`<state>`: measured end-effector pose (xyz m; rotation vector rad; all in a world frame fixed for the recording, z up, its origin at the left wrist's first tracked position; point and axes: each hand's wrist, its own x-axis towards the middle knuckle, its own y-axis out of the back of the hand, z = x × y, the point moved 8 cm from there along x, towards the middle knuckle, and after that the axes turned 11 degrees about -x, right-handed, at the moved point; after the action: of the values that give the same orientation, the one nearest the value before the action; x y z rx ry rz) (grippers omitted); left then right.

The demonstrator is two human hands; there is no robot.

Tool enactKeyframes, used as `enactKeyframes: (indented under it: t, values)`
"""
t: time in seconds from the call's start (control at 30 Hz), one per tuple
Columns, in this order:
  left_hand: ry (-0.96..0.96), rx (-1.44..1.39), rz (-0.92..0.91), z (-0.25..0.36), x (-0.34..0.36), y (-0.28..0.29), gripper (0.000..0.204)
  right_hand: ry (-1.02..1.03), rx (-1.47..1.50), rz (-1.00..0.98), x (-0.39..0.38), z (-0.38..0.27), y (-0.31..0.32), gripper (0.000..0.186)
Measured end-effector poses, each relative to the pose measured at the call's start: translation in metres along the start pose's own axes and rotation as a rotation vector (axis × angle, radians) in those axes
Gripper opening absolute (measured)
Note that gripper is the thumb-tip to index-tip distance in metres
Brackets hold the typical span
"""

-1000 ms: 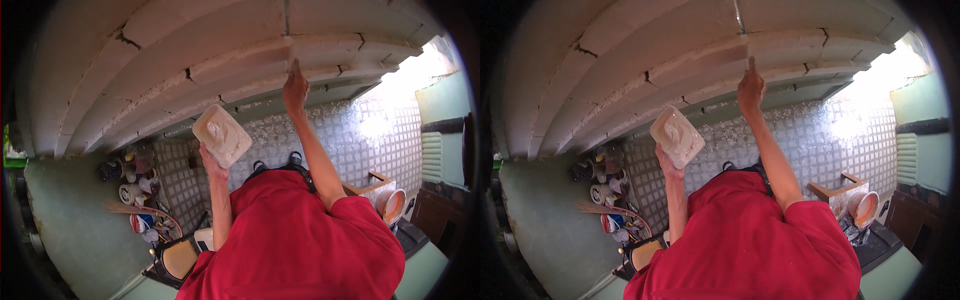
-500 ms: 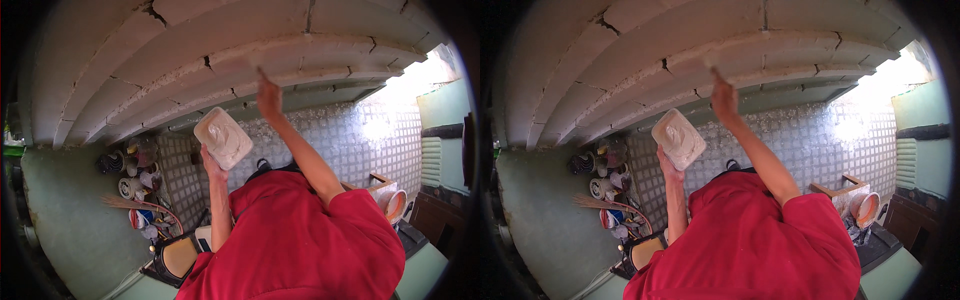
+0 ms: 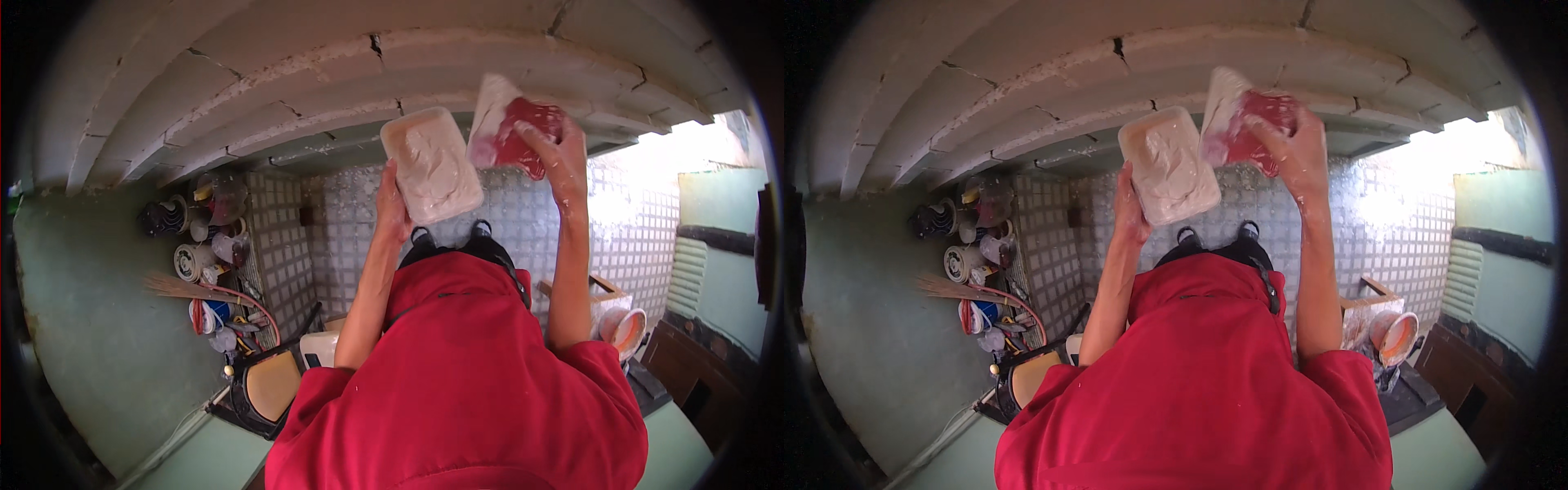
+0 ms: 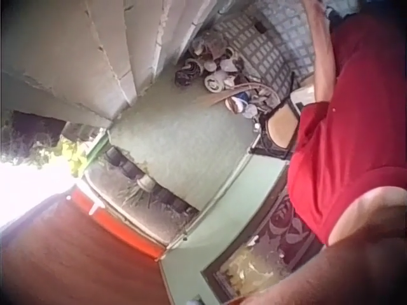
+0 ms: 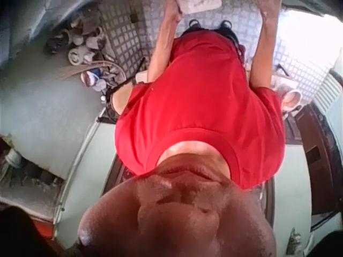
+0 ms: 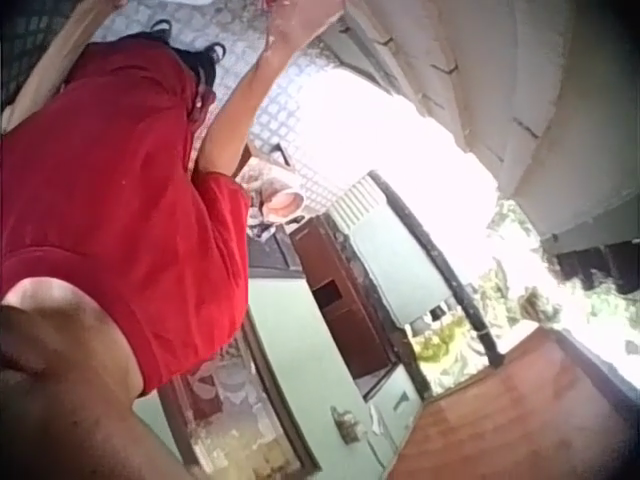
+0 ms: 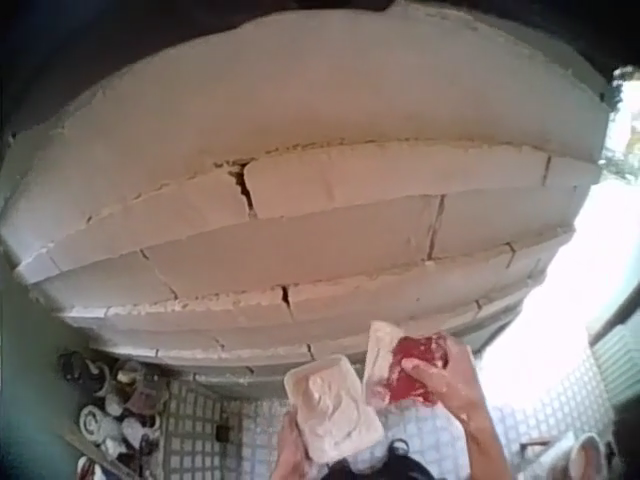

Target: Applying plaster or filler to cracks and joints in a ceiling or wall using a putty knife.

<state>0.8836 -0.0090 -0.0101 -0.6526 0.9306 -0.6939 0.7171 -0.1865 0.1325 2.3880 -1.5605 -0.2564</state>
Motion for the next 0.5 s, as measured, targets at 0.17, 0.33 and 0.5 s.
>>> enactKeyframes:
  t: [0.17, 0.33, 0.5]
  values:
    - [0.091, 0.057, -0.098, -0.035, 0.017, -0.025, 0.061, 0.053, -0.264, -0.199, -0.018, 0.018, -0.009, 0.030]
    - [0.159, 0.090, -0.130, -0.077, 0.029, -0.049, 0.051, -0.036, -0.288, -0.299, -0.015, 0.043, 0.000, 0.025]
    - [0.170, 0.102, -0.150, -0.126, 0.045, -0.081, 0.041, -0.035, -0.279, -0.268, 0.003, 0.072, 0.049, 0.026]
